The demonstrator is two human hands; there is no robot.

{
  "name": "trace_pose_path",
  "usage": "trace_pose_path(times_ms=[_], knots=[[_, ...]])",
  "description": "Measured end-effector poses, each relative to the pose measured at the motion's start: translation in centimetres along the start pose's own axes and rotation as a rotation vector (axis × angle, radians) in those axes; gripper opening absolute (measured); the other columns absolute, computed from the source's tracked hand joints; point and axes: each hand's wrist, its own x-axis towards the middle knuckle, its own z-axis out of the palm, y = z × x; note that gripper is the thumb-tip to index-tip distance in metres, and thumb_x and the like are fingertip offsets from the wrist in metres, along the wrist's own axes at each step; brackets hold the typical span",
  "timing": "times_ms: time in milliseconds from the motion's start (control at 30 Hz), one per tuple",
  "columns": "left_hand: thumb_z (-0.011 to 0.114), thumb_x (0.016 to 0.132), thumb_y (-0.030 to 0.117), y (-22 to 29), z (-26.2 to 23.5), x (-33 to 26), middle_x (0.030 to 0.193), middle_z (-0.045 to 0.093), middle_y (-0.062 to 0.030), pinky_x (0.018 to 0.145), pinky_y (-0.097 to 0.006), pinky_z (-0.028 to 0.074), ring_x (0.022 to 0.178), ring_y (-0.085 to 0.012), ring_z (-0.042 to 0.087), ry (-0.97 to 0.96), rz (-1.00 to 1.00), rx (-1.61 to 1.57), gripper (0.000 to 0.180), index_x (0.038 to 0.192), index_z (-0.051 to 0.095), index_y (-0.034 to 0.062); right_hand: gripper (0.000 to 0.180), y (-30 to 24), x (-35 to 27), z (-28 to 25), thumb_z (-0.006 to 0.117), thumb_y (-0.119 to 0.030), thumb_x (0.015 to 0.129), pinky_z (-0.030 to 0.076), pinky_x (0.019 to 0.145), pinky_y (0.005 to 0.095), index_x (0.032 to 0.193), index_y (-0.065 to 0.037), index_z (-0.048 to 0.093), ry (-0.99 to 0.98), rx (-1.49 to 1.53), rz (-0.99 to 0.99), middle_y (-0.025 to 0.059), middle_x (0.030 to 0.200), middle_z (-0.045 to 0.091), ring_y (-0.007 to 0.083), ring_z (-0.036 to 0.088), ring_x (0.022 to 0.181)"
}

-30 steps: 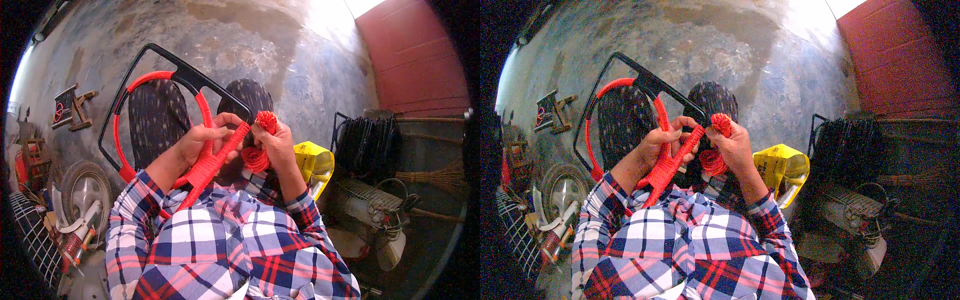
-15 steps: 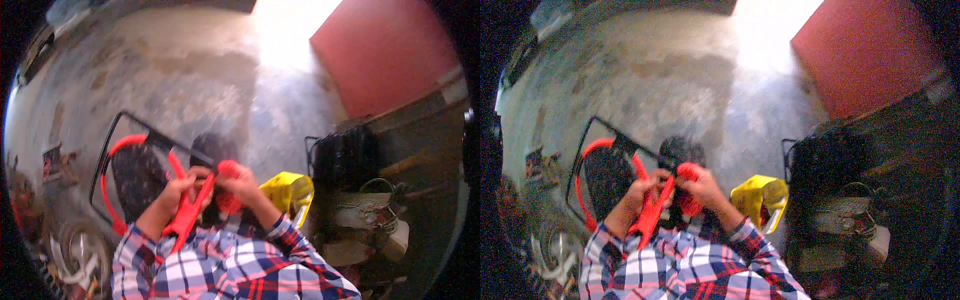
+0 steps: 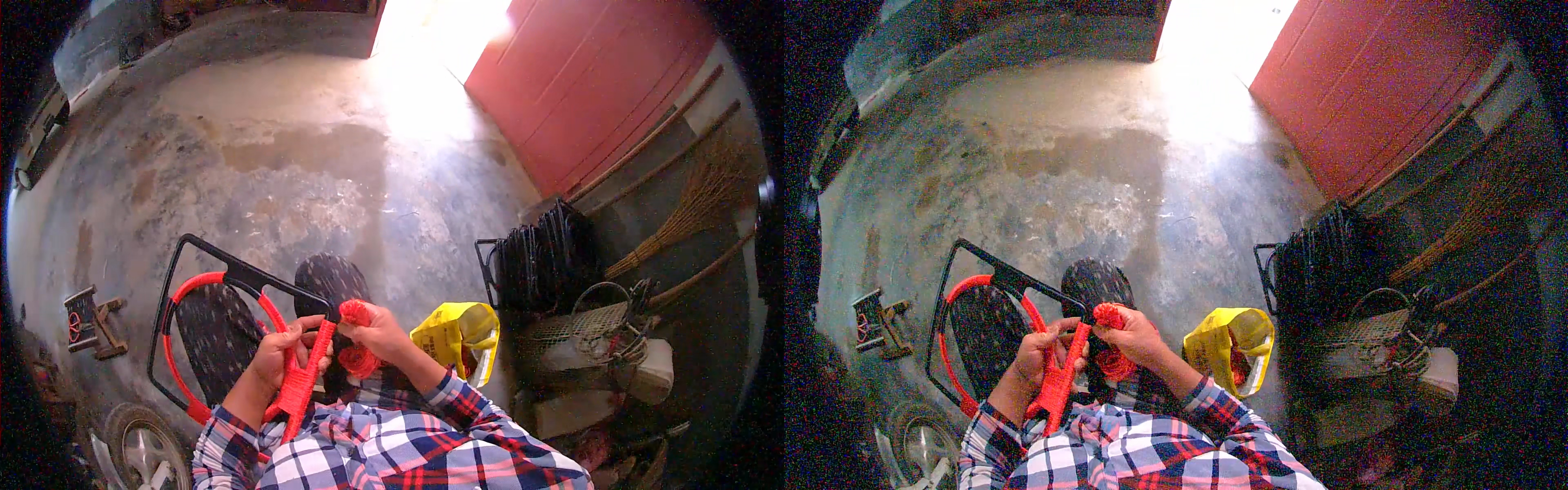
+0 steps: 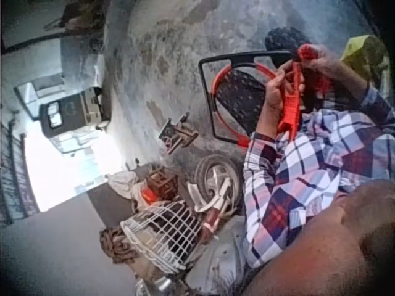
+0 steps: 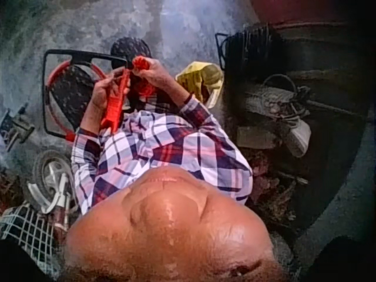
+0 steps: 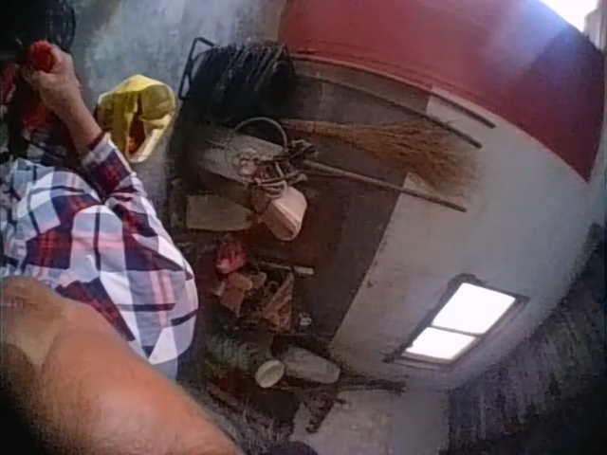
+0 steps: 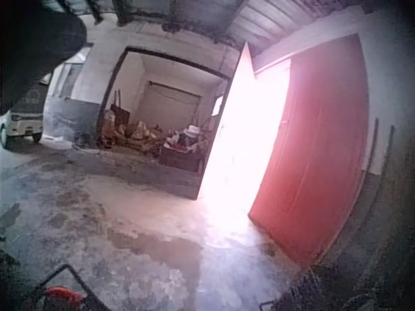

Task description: The person sits on the floor and wraps a red plastic rope around a black metal chair frame. They hold the frame with one hand and wind the rope tightly around the curved sections with the other hand, gradually covering the metal surface.

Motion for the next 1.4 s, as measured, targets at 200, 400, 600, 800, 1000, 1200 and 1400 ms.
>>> trace_pose_path(times_ms=[200,400,600,800,1000,1200,1400], knots=[[0.043,0.101,0.039,0.1,-0.1,-0.3,0.106,0.062,-0.0211,0.074,-0.043,0.053,0.083,-0.0320,0.063,0.009,0.028,-0.003,0.048,0.137,0.048,0.0077,0.019,-0.8,-0.7,-1.7,0.063,-0.018,0.095,0.052,0.068,0.0273,0.108,-0.005,0.060,0.157,0.312,0.120,0.0055,0.095,0.068,0.0128,0.063,0.076],[0.046,0.100,0.039,0.0,0.9,-0.5,0.106,0.062,-0.0207,0.074,-0.041,0.054,0.083,-0.0311,0.063,0.015,0.006,-0.063,0.050,0.137,0.047,0.0066,0.020,-0.3,-2.1,-4.3,0.058,-0.019,0.098,0.057,0.067,0.0329,0.110,-0.004,0.059,0.340,0.449,0.077,0.0122,0.095,0.069,0.0191,0.066,0.072],[0.052,0.095,0.042,-0.2,0.6,-0.1,0.103,0.063,-0.0184,0.068,-0.041,0.056,0.077,-0.0295,0.063,0.104,0.018,0.029,0.051,0.134,0.052,0.0093,0.021,3.3,-1.5,-8.7,0.061,-0.028,0.095,0.041,0.049,0.0263,0.104,-0.009,0.060,0.551,0.228,0.170,-0.0013,0.063,0.049,0.0108,0.047,0.051],[0.046,0.099,0.038,0.1,0.2,-0.1,0.103,0.062,-0.0192,0.067,-0.038,0.055,0.079,-0.0300,0.065,0.093,-0.025,-0.112,0.047,0.136,0.050,0.0093,0.019,2.3,-1.9,-8.3,0.061,-0.021,0.094,0.037,0.051,0.0248,0.104,-0.005,0.062,0.418,0.252,0.168,-0.0041,0.066,0.049,0.0081,0.045,0.054],[0.043,0.101,0.034,-0.2,-0.6,0.1,0.105,0.062,-0.0214,0.068,-0.038,0.055,0.080,-0.0312,0.064,0.059,-0.021,-0.125,0.045,0.137,0.049,0.0075,0.025,-0.2,-0.7,-2.5,0.064,-0.016,0.091,0.042,0.056,0.0250,0.111,-0.002,0.064,0.136,-0.122,0.028,-0.0027,0.073,0.057,0.0087,0.052,0.061],[0.044,0.100,0.035,-0.1,-0.3,0.0,0.105,0.062,-0.0219,0.071,-0.040,0.056,0.081,-0.0318,0.064,0.087,-0.018,-0.154,0.047,0.137,0.049,0.0066,0.017,-0.9,-0.3,-0.5,0.068,-0.018,0.087,0.045,0.058,0.0272,0.095,-0.003,0.065,0.005,-0.586,-0.044,-0.0029,0.070,0.060,0.0079,0.055,0.064],[0.045,0.100,0.038,-0.3,-0.3,0.2,0.104,0.062,-0.0211,0.070,-0.039,0.056,0.080,-0.0306,0.064,0.089,-0.001,-0.112,0.050,0.137,0.048,0.0062,0.013,0.7,-0.7,-1.9,0.068,-0.015,0.084,0.043,0.056,0.0262,0.087,-0.003,0.063,-0.018,-0.204,0.081,-0.0031,0.069,0.058,0.0074,0.053,0.063]])
